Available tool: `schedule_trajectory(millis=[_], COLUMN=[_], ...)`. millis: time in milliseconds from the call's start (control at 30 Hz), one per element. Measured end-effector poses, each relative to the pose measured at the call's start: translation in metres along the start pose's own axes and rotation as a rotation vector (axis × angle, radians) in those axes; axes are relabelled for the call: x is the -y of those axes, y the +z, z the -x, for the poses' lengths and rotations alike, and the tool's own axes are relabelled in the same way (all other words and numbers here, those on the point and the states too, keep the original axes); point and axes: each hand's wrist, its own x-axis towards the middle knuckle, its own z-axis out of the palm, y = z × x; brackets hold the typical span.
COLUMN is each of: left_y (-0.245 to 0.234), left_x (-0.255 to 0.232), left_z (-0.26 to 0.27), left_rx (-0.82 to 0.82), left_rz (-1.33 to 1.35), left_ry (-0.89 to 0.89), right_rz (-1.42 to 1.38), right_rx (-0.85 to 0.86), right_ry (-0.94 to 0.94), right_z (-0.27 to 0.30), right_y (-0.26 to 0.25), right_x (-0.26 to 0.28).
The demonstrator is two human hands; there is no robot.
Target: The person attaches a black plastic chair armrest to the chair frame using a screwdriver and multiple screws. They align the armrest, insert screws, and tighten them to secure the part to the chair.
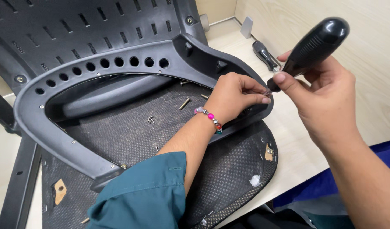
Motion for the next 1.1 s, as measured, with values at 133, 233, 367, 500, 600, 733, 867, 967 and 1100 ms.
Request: schedule_trajectory(millis=[133, 233, 367, 500, 600, 733, 867, 967, 1100], left_y=[-0.001, -0.002, 0.0, 0.003, 0.003, 0.004, 0.002, 0.0, 0.0], left_x=[0.0, 0.005, 0.011, 0.01, 0.007, 0.002, -0.004, -0.009, -0.011], left_z=[0.001, -0.002, -0.005, -0.004, -0.004, -0.002, -0.001, 0.002, 0.003], left_rx=[-0.03, 0.028, 0.113, 0.08, 0.048, 0.004, -0.024, -0.023, 0.003], left_rz=[0.009, 0.172, 0.381, 0.156, 0.114, 0.129, 0.137, 0.053, 0.043], left_ry=[-0.03, -0.027, 0.037, -0.003, 0.01, 0.018, 0.023, 0.033, 0.012], right_rz=[-0.083, -0.054, -0.106, -0.116, -0.029, -0.024, -0.076, -0.178, -0.117], right_rx=[0.114, 0.092, -0.008, -0.04, -0.106, -0.104, -0.096, -0.096, -0.12], right_ry=[-0.022, -0.033, -0.025, -0.085, -0.072, -0.058, -0.057, -0.101, -0.088], right_z=[-0.008, -0.007, 0.004, 0.017, 0.021, 0.014, 0.011, 0.014, 0.015], right_y=[-0.002, -0.001, 0.0, 0.002, 0.006, 0.005, 0.007, 0.01, 0.009], right_x=[0.007, 0.003, -0.006, -0.011, -0.006, 0.005, 0.011, 0.009, 0.005])
